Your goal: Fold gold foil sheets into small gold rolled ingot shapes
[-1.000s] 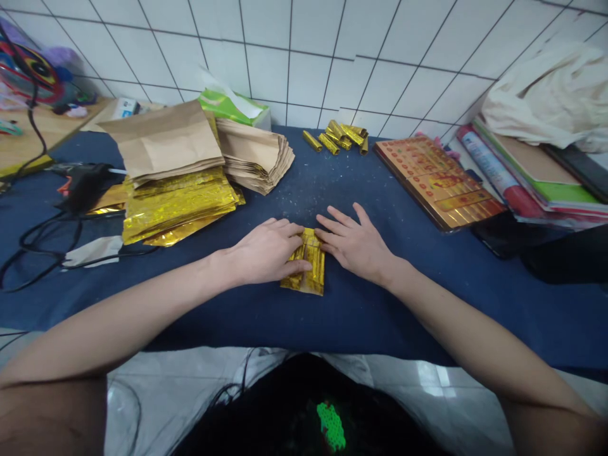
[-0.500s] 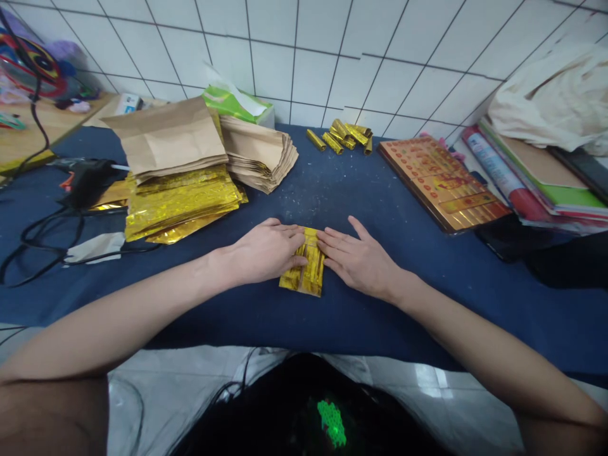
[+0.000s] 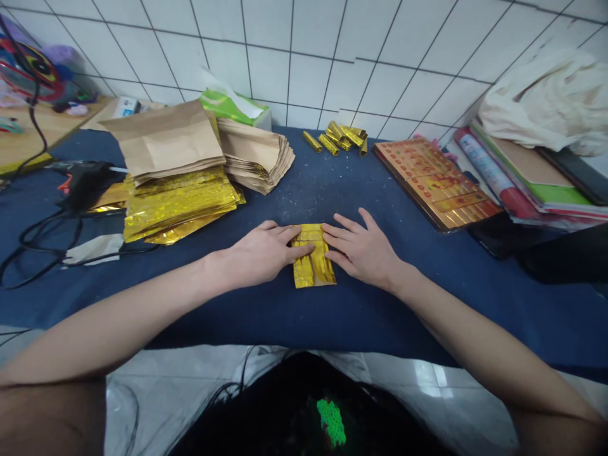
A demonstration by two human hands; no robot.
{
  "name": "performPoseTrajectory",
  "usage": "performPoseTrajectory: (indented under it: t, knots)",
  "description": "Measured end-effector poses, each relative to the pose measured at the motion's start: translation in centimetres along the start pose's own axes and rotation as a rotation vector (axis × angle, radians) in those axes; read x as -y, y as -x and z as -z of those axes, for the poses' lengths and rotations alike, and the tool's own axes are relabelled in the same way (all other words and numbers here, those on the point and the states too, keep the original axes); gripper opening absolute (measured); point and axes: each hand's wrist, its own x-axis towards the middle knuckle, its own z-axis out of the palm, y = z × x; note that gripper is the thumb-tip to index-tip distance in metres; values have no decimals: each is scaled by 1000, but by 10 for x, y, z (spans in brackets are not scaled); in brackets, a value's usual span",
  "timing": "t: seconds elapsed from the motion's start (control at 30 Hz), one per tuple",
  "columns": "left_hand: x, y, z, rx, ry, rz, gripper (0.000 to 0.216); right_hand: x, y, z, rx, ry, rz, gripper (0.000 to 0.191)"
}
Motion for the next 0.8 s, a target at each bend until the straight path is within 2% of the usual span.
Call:
performPoseTrajectory:
  t: [0.33, 0.4, 0.6, 0.7, 0.8]
  knots:
    - [2, 1, 2, 51, 81, -18, 42, 5, 5, 6, 100, 9, 9, 69]
    - [2, 2, 3, 64, 119, -11, 48, 5, 5, 7, 111, 5, 20, 76]
    - [2, 7, 0, 121, 217, 20, 83, 1, 10, 6, 188, -57, 40, 98]
    - [2, 8, -1, 140, 233, 35, 83, -6, 13, 6, 259, -132, 57, 106]
    - [2, 8, 0, 126, 248, 36, 78, -9, 14, 8, 287, -181, 50, 100]
